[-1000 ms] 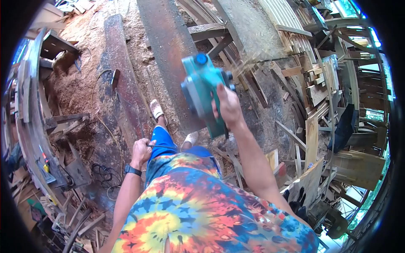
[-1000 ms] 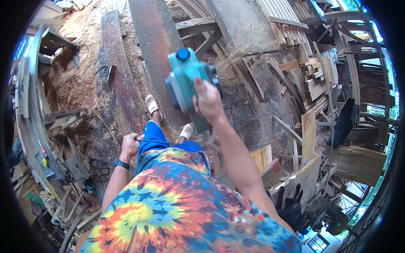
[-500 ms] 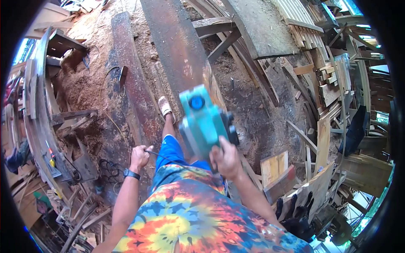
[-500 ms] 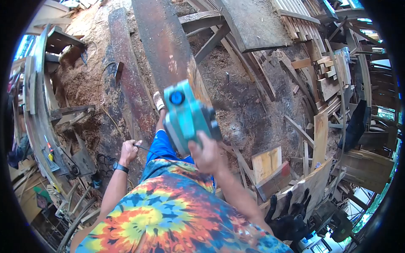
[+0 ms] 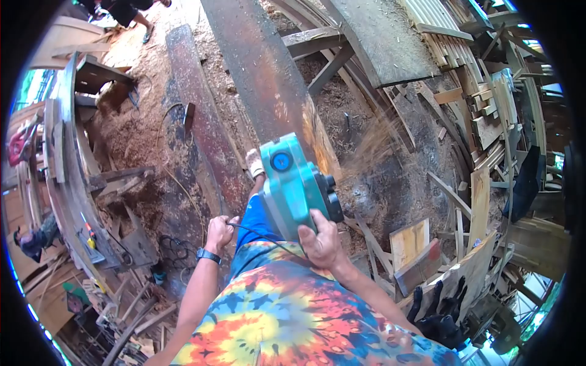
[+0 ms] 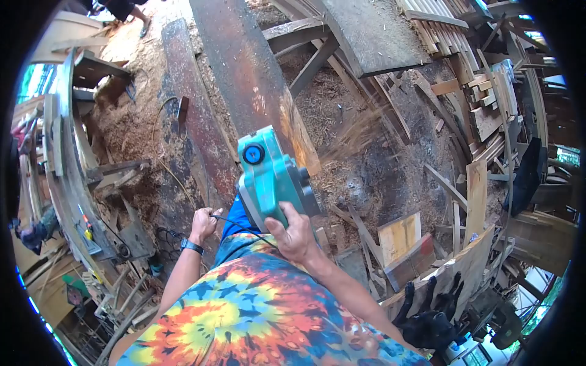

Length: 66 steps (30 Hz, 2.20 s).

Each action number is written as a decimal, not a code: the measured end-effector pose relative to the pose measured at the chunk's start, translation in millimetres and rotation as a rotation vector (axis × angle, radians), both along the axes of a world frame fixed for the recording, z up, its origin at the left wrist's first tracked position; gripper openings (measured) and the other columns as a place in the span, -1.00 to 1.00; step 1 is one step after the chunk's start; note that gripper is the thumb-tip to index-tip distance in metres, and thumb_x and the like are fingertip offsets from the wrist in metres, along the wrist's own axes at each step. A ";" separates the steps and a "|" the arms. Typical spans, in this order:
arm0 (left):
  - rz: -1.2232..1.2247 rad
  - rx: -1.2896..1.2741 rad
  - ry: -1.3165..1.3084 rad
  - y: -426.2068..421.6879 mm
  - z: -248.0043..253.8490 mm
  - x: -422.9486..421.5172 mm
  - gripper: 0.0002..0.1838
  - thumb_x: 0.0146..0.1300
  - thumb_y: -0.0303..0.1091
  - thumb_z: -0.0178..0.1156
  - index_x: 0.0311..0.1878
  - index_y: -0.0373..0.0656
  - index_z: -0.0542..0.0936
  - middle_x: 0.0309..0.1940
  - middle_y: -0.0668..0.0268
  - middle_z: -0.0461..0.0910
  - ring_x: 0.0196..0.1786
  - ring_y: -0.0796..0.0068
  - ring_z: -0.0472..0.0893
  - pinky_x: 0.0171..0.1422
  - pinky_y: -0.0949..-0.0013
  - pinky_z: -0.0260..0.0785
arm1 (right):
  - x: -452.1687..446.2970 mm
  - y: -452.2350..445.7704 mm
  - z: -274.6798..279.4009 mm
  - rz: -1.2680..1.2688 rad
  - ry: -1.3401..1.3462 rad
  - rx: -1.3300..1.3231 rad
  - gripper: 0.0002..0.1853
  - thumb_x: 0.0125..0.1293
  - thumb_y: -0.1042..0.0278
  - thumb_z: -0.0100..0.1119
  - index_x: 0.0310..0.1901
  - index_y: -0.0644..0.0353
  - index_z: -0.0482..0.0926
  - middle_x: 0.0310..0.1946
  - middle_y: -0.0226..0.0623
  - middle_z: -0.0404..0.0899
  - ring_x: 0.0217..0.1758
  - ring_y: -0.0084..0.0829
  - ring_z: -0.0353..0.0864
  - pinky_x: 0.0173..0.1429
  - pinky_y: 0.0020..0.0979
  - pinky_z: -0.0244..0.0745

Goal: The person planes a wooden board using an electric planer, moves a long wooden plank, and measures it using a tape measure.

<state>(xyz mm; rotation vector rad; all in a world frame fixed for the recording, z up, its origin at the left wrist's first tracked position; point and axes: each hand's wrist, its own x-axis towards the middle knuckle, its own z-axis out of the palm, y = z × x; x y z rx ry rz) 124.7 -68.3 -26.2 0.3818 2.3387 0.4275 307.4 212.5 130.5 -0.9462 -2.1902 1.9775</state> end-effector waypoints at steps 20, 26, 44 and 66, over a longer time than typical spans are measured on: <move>0.076 0.033 -0.009 -29.9 -11.9 16.1 -0.44 0.48 0.05 0.18 -0.42 -0.32 0.68 -0.44 -0.21 0.60 -0.28 -0.27 0.64 -0.19 -0.09 0.42 | -26.1 -2.3 5.4 -0.027 0.028 -0.013 -0.42 0.49 -0.19 0.16 0.02 0.32 0.55 -0.35 0.17 0.64 -0.21 0.19 0.70 -0.16 -0.09 0.54; -0.017 0.028 -0.009 -20.3 -14.8 33.8 -0.43 0.51 0.02 0.13 -0.44 -0.36 0.62 -0.41 -0.25 0.58 -0.24 -0.34 0.60 -0.16 -0.13 0.39 | 87.2 -42.1 0.7 0.007 -0.055 -0.111 -0.35 0.47 -0.25 0.19 0.11 0.31 0.53 -0.39 0.05 0.67 -0.25 -0.05 0.79 -0.20 -0.19 0.57; 0.173 0.169 0.030 -15.6 -8.3 -13.2 -0.43 0.55 0.02 0.07 -0.43 -0.25 0.74 -0.55 0.02 0.66 -0.40 0.13 0.69 -0.23 0.12 0.42 | -164.2 46.2 -20.8 -0.108 0.110 0.058 -0.39 0.48 -0.25 0.17 -0.11 0.32 0.61 -0.39 0.14 0.65 -0.28 0.02 0.73 -0.17 -0.11 0.55; -0.107 0.103 -0.012 42.1 -4.4 35.5 -0.42 0.54 0.02 0.09 -0.42 -0.34 0.66 -0.35 -0.23 0.63 -0.17 -0.31 0.65 -0.04 -0.14 0.46 | 51.6 33.2 -1.7 -0.086 -0.014 -0.209 -0.26 0.40 -0.49 0.12 -0.02 0.22 0.52 -0.58 -0.44 0.51 -0.61 -0.65 0.47 -0.54 -0.53 0.33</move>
